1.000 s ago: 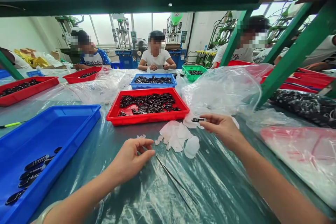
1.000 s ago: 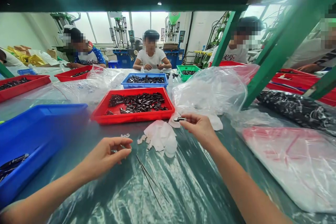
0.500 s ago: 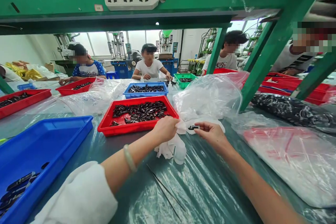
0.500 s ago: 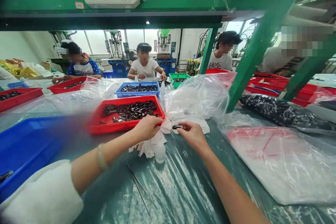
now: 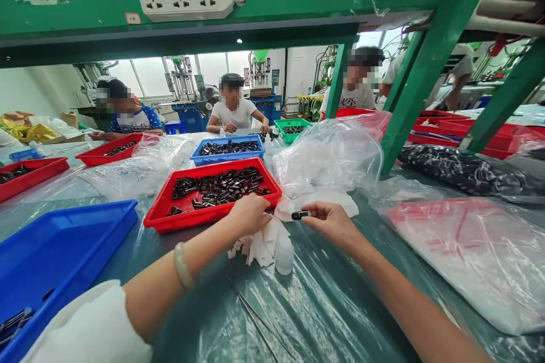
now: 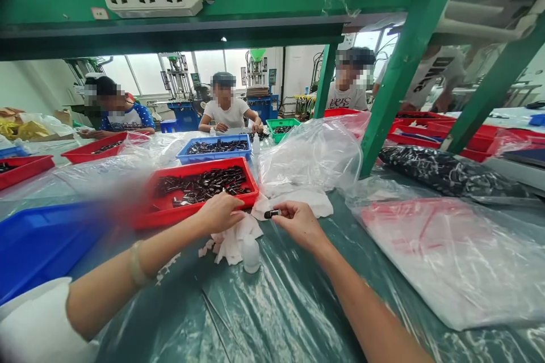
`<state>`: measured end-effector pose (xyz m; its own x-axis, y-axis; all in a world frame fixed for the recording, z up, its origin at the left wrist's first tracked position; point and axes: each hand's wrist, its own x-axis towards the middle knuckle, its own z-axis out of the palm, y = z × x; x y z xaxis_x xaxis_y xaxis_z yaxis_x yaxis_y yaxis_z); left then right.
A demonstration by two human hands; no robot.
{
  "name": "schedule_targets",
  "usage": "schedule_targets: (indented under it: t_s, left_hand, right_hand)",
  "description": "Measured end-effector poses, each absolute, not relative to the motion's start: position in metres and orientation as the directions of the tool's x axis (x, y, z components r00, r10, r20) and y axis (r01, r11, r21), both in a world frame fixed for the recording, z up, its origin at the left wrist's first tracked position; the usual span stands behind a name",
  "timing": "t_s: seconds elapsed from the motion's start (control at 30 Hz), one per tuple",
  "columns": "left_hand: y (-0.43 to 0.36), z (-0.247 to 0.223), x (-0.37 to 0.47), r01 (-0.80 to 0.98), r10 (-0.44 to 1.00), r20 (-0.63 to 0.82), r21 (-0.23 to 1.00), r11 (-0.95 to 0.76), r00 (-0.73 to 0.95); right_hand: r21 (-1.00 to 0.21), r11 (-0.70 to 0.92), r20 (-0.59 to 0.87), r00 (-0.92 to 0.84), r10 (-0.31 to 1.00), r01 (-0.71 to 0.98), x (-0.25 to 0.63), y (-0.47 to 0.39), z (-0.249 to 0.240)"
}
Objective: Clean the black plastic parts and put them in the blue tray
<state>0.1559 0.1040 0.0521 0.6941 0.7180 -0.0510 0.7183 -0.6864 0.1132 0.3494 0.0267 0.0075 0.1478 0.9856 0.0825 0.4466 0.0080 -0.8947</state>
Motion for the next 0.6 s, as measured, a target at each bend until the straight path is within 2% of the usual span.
schedule_targets:
  t_s: [0.13, 0.23, 0.47, 0.6]
  left_hand:
    - [0.101, 0.038, 0.141, 0.785, 0.786, -0.071, 0.157, -0.6, 0.615]
    - [0.104, 0.033, 0.142, 0.766, 0.787, -0.027, 0.252, -0.592, 0.617]
    - [0.103, 0.03, 0.15, 0.548, 0.651, 0.023, 0.518, -0.657, 0.759]
    - [0.102, 0.022, 0.156, 0.439, 0.588, 0.067, 0.598, -0.671, 0.806]
  right_hand:
    - [-0.892, -0.001, 0.021, 0.044, 0.999, 0.453, 0.335, 0.027, 0.002]
    - [-0.892, 0.003, -0.004, -0.015, 1.0, 0.452, 0.328, 0.027, -0.002]
    - [-0.937, 0.029, 0.007, -0.065, 0.998, 0.347, 0.318, 0.029, -0.009]
    - [-0.968, 0.047, 0.03, -0.07, 0.997, 0.246, 0.311, 0.029, -0.009]
